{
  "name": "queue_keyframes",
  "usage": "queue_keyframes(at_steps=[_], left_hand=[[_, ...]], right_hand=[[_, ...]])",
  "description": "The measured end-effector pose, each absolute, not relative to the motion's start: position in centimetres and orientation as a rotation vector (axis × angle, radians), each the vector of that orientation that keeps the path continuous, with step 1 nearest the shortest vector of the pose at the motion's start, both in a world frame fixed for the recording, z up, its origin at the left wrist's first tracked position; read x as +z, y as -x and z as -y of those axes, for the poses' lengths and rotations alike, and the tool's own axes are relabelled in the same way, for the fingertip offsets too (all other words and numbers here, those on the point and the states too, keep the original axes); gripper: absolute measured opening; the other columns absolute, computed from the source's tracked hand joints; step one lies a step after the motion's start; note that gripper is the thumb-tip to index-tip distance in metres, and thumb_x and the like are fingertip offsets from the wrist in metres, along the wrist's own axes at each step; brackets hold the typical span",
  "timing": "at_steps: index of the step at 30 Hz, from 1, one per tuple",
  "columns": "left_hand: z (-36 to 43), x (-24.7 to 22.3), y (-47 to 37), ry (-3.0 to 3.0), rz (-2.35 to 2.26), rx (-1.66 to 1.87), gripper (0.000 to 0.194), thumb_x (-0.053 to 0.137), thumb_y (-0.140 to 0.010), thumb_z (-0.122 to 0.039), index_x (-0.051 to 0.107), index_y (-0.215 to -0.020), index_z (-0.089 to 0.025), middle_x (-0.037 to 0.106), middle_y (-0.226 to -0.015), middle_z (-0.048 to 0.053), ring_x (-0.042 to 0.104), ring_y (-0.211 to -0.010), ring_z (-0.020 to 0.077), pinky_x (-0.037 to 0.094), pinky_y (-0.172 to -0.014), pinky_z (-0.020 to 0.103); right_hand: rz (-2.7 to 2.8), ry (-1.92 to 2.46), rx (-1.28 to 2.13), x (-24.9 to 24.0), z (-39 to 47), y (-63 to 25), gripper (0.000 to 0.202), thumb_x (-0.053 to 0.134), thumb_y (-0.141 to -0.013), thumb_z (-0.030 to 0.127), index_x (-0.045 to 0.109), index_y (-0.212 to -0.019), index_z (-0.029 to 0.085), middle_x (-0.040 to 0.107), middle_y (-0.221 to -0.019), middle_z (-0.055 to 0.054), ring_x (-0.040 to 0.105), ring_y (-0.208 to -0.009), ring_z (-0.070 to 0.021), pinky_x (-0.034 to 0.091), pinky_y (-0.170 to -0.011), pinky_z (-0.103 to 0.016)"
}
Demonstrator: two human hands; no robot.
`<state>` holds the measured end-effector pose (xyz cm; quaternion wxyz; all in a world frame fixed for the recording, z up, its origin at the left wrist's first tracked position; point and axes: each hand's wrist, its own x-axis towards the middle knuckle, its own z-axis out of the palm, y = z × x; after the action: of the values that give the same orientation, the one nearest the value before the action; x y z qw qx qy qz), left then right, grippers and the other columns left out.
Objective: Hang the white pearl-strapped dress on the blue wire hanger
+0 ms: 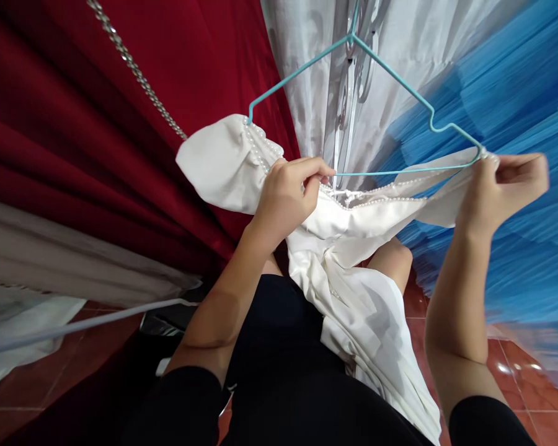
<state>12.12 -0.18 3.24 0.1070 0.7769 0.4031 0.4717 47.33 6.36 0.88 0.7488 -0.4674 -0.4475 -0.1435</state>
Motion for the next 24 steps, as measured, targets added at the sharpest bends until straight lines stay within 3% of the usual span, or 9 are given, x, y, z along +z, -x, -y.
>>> queue_keyframes(at_steps=[3, 7, 15, 19, 24], left_hand=[[0.1, 3.3, -12.2, -2.267, -1.175, 1.378, 0.029, 0.053, -0.094, -0.003, 0.075, -0.096, -0.022, 0.078, -0.093, 0.001, 0.074, -0.089, 0.0204, 0.053, -0.087, 0.038], [0.1, 3.1, -12.4, -2.280, -1.201, 1.385, 0.029, 0.053, -0.093, -0.001, 0.073, -0.093, -0.022, 0.078, -0.091, 0.000, 0.073, -0.087, 0.0199, 0.051, -0.087, 0.038], [0.0, 2.7, -12.3, -2.333, -1.301, 1.374, 0.030, 0.052, -0.094, 0.001, 0.070, -0.095, -0.023, 0.077, -0.093, -0.001, 0.071, -0.088, 0.0194, 0.047, -0.095, 0.042], [-0.2, 2.6, -12.5, -2.312, -1.271, 1.358, 0.030, 0.052, -0.094, 0.000, 0.070, -0.096, -0.024, 0.077, -0.092, -0.001, 0.071, -0.087, 0.0190, 0.047, -0.095, 0.042], [0.1, 2.4, -13.2, -2.290, -1.225, 1.387, 0.030, 0.051, -0.097, -0.001, 0.071, -0.097, -0.023, 0.076, -0.091, -0.001, 0.071, -0.085, 0.0181, 0.047, -0.093, 0.041]], right_hand=[[1.206, 1.024, -0.334, 5.5, -6.1, -46.6, 0.024, 0.068, -0.075, -0.002, 0.059, -0.067, 0.018, 0.053, -0.067, 0.005, 0.050, -0.065, -0.0076, 0.036, -0.061, -0.030], [1.351, 1.051, -0.377, 9.3, -5.5, -42.4, 0.034, 0.065, -0.066, -0.008, 0.046, -0.063, 0.020, 0.046, -0.063, 0.006, 0.036, -0.056, -0.0032, 0.029, -0.054, -0.027], [1.383, 1.165, -0.289, 7.0, -5.7, -42.9, 0.017, 0.073, -0.066, 0.003, 0.061, -0.063, 0.015, 0.055, -0.057, 0.004, 0.040, -0.051, -0.0028, 0.026, -0.049, -0.028], [1.376, 1.147, -0.245, 7.2, -4.9, -43.2, 0.023, 0.073, -0.062, 0.001, 0.058, -0.059, 0.018, 0.056, -0.055, 0.003, 0.037, -0.050, -0.0039, 0.024, -0.050, -0.031], [1.460, 0.919, -0.220, 9.7, -5.0, -39.8, 0.027, 0.058, -0.062, -0.007, 0.053, -0.064, 0.019, 0.047, -0.062, 0.004, 0.036, -0.055, -0.0033, 0.023, -0.053, -0.030]])
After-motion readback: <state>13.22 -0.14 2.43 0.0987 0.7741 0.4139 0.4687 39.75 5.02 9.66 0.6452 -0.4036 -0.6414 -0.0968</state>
